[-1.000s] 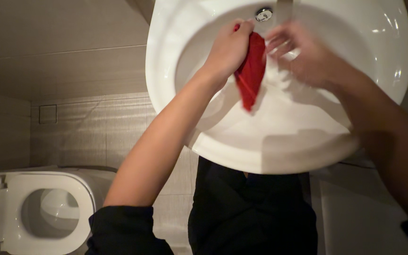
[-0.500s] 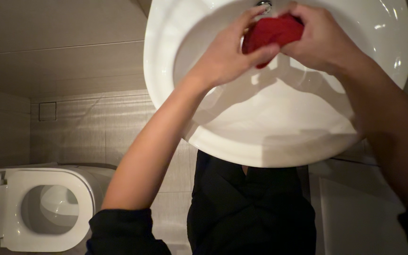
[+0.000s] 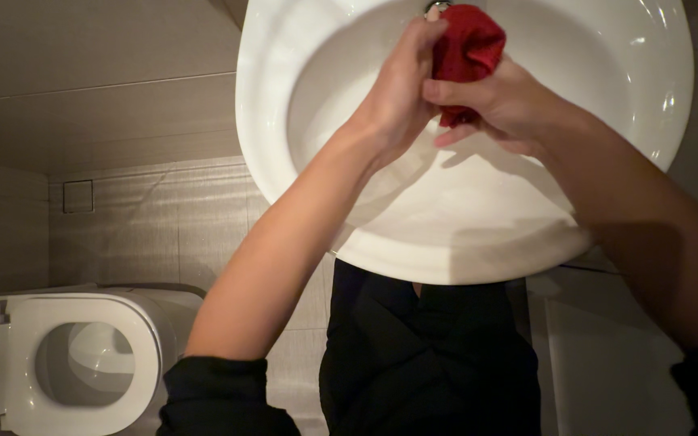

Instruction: The person cleans a white bathroom sink using a red cloth. They wipe the basin, faucet, and drain area repeatedly, rinsing the cloth under running water multiple times to remove residue. The person scrubs the sink surfaces thoroughly, focusing on the basin and the area around the drain.

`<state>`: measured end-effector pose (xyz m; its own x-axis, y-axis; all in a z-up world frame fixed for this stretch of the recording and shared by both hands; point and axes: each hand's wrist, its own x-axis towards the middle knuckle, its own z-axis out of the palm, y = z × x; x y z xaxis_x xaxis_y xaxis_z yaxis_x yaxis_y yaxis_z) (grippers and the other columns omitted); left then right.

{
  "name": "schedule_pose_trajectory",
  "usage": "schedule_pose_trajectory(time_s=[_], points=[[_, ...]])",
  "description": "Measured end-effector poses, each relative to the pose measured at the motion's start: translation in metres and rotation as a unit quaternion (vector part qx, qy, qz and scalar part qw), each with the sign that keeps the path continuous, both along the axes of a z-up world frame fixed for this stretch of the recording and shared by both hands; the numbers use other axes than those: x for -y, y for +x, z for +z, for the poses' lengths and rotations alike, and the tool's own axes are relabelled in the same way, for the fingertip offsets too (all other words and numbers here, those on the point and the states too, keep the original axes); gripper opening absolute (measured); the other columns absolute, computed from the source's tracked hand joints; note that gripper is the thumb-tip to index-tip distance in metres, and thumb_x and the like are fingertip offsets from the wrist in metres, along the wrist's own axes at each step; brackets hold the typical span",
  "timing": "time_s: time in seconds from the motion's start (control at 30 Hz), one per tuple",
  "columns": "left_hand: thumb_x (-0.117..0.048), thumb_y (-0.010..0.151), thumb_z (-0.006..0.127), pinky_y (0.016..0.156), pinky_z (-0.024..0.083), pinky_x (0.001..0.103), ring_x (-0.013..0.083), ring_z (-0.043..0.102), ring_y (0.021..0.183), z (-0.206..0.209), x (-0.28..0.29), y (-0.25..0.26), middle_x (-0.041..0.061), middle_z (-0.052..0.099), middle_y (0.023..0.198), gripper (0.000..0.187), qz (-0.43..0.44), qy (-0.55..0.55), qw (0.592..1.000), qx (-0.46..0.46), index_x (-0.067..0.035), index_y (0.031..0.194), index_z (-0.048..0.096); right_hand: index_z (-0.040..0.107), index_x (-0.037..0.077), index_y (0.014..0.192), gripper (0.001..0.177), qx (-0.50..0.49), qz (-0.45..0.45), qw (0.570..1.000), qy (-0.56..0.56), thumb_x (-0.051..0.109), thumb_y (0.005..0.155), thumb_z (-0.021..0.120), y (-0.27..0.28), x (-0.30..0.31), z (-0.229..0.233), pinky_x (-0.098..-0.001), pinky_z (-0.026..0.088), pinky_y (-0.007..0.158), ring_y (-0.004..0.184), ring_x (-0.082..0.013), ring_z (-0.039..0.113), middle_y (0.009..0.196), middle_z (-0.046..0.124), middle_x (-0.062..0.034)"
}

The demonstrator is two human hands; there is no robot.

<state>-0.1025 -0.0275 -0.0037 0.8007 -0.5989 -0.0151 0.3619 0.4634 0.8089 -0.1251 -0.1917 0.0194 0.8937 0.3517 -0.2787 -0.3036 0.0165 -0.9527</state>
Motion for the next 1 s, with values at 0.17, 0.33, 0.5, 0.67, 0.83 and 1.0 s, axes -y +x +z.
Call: schedule_pose_trajectory(time_s=[0.17,0.33,0.5,0.67,0.83,1.0], points=[[-0.024,0.101,0.045,0.082,0.05,0.039,0.0262,0.051,0.088,-0.011,-0.016,-0.001,0.008,0.06,0.092,0.039,-0.001,0.321,0.939,0.122,0.011,0.11,0.06,0.063,0.009,0.095,0.02,0.019,-0.005,0.986,-0.165,0.005,0.08,0.076,0.004,0.005,0.008,-0.0258,0.039,0.047,0.057,-0.0097,0.054,0.073,0.062,0.0001],[-0.015,0.092,0.063,0.098,0.051,0.048,0.0357,0.063,0.117,0.007,-0.037,-0.022,0.015,0.069,0.124,0.068,0.151,0.58,0.666,0.445,-0.009,0.156,0.041,0.056,0.012,0.082,0.019,-0.05,0.02,0.994,-0.091,0.005,0.083,0.074,0.014,0.016,-0.001,-0.0262,0.023,0.043,0.05,-0.0071,0.035,0.063,0.047,0.0018],[-0.01,0.096,0.065,0.117,0.051,0.045,0.0328,0.051,0.145,0.02,-0.043,-0.019,0.007,0.045,0.16,0.068,0.227,0.481,0.302,0.791,-0.019,0.16,0.045,0.056,0.008,0.078,0.014,0.0,0.131,0.991,0.005,-0.002,0.08,0.066,0.021,0.024,-0.009,-0.0259,0.024,0.045,0.052,-0.0068,0.036,0.065,0.049,0.0018],[-0.011,0.099,0.063,0.105,0.053,0.035,0.0276,0.058,0.123,0.005,-0.035,0.006,0.009,0.055,0.136,0.04,0.257,0.443,0.222,0.83,-0.006,0.138,0.054,0.053,0.005,0.068,0.029,0.045,0.209,0.975,-0.053,-0.002,0.084,0.076,0.016,0.012,-0.003,-0.0296,0.029,0.043,0.049,-0.0102,0.04,0.059,0.047,-0.0006],[-0.02,0.089,0.067,0.068,0.056,0.031,0.0214,0.065,0.083,-0.021,-0.019,0.012,0.009,0.062,0.101,0.036,0.272,0.506,0.252,0.779,0.0,0.118,0.063,0.059,0.006,0.078,0.016,0.15,0.095,0.948,-0.265,0.007,0.083,0.074,0.019,0.002,-0.012,-0.036,0.037,0.044,0.053,-0.0166,0.046,0.062,0.052,-0.0026],[-0.007,0.09,0.066,0.049,0.051,0.038,0.0254,0.068,0.062,-0.045,0.0,0.029,0.011,0.066,0.079,0.006,0.208,0.613,0.338,0.683,-0.007,0.094,0.062,0.069,0.006,0.086,0.018,0.481,0.111,0.675,-0.548,0.023,0.084,0.074,0.046,0.011,-0.044,-0.0485,0.054,0.066,0.074,-0.0424,0.066,0.078,0.069,-0.0192]])
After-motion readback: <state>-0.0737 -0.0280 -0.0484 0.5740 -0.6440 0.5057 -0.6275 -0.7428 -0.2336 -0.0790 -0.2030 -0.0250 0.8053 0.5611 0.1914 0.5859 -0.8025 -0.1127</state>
